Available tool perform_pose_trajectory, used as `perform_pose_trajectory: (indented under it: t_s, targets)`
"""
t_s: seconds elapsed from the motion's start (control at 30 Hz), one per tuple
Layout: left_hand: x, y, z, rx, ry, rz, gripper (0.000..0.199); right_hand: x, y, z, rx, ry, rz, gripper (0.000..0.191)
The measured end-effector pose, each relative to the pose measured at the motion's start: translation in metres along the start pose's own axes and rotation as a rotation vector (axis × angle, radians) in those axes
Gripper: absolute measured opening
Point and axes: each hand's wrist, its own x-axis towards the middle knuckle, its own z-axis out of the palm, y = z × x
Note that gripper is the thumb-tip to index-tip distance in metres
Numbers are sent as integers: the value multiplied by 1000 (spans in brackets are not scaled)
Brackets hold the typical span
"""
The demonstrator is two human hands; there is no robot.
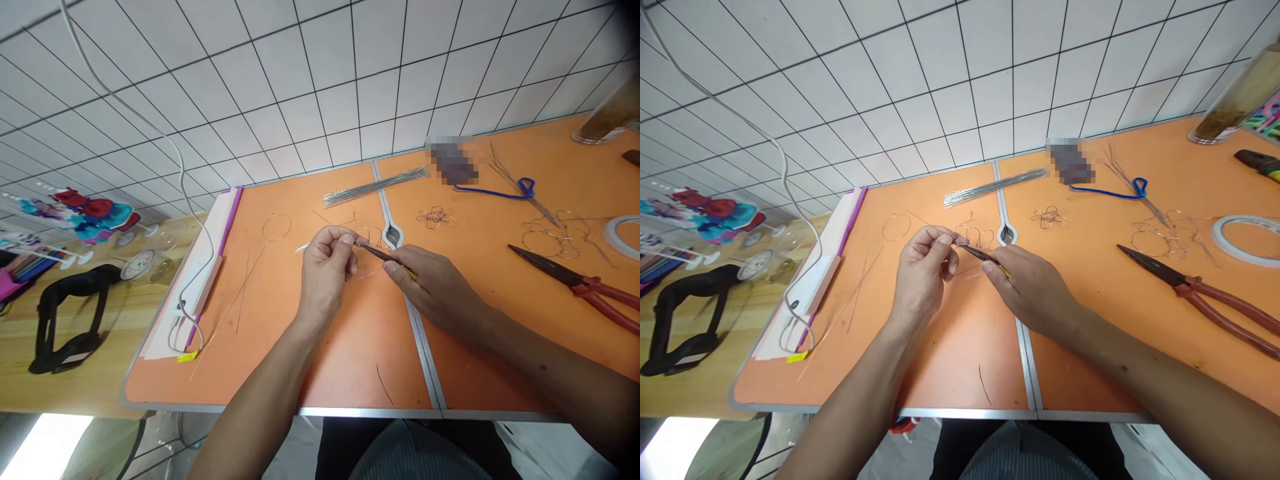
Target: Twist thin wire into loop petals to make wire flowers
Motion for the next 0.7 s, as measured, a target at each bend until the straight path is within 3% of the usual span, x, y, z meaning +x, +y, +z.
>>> perform_pose_trajectory:
  t_s: [0.27, 0.37, 0.47, 0.7]
  targets:
    - [1, 1, -2, 15, 64, 4, 20, -1, 4, 2, -7, 68, -113, 25]
    - [1, 1, -2, 20, 53, 2, 20, -2, 5, 2, 21, 286, -146, 11]
    - [-1, 1, 1, 5, 21, -7, 19, 0, 4, 0, 141, 447, -45, 18]
    - [-7, -4, 8, 9, -52, -29, 17, 5, 0, -5, 370, 371, 53, 9]
